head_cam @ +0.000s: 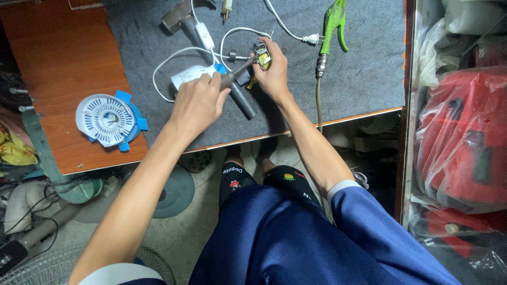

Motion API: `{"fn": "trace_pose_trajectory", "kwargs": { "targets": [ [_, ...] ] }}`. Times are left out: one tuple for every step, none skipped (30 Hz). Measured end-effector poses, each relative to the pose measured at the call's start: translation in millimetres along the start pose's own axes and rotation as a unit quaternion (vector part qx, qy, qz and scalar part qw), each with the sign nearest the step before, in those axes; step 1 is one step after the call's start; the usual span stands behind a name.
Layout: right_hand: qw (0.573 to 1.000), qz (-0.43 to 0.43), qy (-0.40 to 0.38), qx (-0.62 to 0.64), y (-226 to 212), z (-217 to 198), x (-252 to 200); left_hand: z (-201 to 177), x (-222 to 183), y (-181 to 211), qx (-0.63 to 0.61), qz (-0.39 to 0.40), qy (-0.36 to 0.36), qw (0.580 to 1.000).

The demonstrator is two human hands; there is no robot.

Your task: The person manipulates a small motor assembly using pliers and a screwdriver, pulling on wires and adjusting internal components while it is connected to a power cord on a workbench.

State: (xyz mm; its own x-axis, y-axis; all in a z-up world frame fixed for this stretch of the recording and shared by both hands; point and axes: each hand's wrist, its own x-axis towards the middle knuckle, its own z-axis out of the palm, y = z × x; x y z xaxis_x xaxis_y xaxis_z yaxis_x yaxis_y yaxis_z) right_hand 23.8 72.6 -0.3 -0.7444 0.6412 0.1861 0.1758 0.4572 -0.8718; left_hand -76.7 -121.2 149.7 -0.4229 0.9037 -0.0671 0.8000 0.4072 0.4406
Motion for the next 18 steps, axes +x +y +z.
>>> {"fn": "trace_pose_trajectory", "kwargs": {
  "targets": [
    [1.000, 0.000, 0.003, 0.000, -1, 2, -1, 1, -2, 0, 0.001, 0.002, -0.001, 1.000],
    [1.000, 0.005, 0.013, 0.002, -2, 4, -1, 3, -3, 0, -0.008, -0.005, 0.019, 1.000],
    [1.000, 0.010, 0.022, 0.004, -1, 5, -2, 4, -5, 0, -0.017, -0.014, 0.039, 0.999],
    [1.000, 0.010, 0.023, 0.004, 1, 5, -2, 6, -6, 1, -0.016, -0.013, 0.039, 0.999],
    [0.999, 0.001, 0.032, 0.002, 2, 6, -2, 7, -7, 1, -0.044, -0.040, 0.039, 0.997],
    [0.999, -0.008, 0.042, -0.001, 3, 8, -2, 8, -9, 1, -0.073, -0.068, 0.038, 0.994],
    [0.999, -0.007, 0.043, -0.001, 4, 9, -2, 10, -11, 3, -0.073, -0.067, 0.038, 0.994],
    [0.999, -0.005, 0.047, -0.002, 5, 10, -2, 13, -13, 5, -0.102, -0.083, 0.053, 0.990],
    [0.999, -0.002, 0.051, -0.002, 5, 11, -2, 15, -15, 7, -0.131, -0.099, 0.068, 0.984],
    [0.999, -0.003, 0.052, -0.002, 4, 11, -3, 18, -17, 10, -0.130, -0.099, 0.068, 0.984],
    [0.999, 0.012, 0.044, 0.008, 3, 10, -4, 21, -19, 14, -0.169, -0.121, 0.080, 0.975],
    [0.999, 0.027, 0.036, 0.018, 2, 9, -4, 24, -21, 17, -0.208, -0.142, 0.092, 0.963],
    [0.999, 0.028, 0.037, 0.019, 1, 9, -4, 26, -23, 19, -0.208, -0.143, 0.091, 0.963],
    [0.999, 0.018, 0.038, 0.014, -1, 8, -4, 29, -24, 21, -0.219, -0.144, 0.109, 0.959],
    [0.999, 0.008, 0.039, 0.009, -2, 8, -3, 31, -24, 23, -0.230, -0.146, 0.127, 0.954],
    [0.999, 0.009, 0.039, 0.009, -3, 7, -3, 34, -25, 25, -0.231, -0.147, 0.127, 0.954],
    [0.999, 0.030, 0.033, 0.025, -4, 6, -4, 36, -27, 28, -0.237, -0.149, 0.145, 0.949],
    [0.997, 0.052, 0.027, 0.041, -6, 6, -4, 38, -28, 30, -0.243, -0.151, 0.163, 0.944]
  ]
}}
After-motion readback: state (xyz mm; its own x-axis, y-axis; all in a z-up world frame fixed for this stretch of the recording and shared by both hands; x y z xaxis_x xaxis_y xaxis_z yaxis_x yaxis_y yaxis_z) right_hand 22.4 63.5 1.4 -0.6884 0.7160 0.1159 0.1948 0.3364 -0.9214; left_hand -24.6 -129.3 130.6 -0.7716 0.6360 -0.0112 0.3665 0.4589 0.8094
